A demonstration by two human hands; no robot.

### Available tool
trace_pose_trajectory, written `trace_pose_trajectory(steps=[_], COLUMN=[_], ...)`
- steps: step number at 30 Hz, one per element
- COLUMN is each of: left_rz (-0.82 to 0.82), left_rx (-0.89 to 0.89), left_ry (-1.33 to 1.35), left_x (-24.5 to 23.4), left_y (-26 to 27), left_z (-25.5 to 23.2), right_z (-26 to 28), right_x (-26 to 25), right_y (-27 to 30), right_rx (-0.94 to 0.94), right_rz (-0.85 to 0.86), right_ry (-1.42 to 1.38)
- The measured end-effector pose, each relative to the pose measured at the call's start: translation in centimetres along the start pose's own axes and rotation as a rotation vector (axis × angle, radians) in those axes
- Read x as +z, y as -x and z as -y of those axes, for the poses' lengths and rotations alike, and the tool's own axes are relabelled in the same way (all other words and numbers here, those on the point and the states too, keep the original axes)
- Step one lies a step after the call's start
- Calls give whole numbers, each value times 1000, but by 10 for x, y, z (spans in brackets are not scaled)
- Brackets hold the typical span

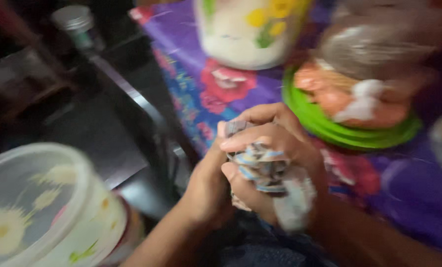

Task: The person wipes the exterior of a plastic bag filled with grains using a cloth, then places the bag on a table. The person then wipes the interior of a plastic bucket with the same cloth.

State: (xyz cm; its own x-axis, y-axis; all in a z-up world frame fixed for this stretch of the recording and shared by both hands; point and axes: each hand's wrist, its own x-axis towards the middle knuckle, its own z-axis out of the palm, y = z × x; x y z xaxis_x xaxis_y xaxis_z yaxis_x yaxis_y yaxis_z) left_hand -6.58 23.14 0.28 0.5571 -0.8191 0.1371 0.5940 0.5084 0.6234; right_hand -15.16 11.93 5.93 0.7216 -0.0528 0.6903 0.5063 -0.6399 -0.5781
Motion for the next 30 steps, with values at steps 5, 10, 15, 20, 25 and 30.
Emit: trace_pose_trajectory(steps=[5, 10, 15, 20, 25, 30], left_rz=[-111, -450, -600, -688, -727, -551], left_rx=[24, 209, 301, 294, 228, 252], left_ry=[239, 62, -74, -246, -340, -61], left_x=[-25, -69, -107, -129, -144, -162], left_y=[77, 146, 199, 234, 243, 251], left_z=[-44, -103, -151, -194, -228, -243], right_z=[28, 54, 70, 68, 100, 98], right_x=[86, 172, 219, 249, 311, 351], right_y=[-20, -30, -49, -78, -75, -81], right_rx=[101, -212, 504, 694, 7, -15], right_rz=[68, 300, 756, 598, 565, 564], right_ry=[-269, -119, -889, -867, -590, -501])
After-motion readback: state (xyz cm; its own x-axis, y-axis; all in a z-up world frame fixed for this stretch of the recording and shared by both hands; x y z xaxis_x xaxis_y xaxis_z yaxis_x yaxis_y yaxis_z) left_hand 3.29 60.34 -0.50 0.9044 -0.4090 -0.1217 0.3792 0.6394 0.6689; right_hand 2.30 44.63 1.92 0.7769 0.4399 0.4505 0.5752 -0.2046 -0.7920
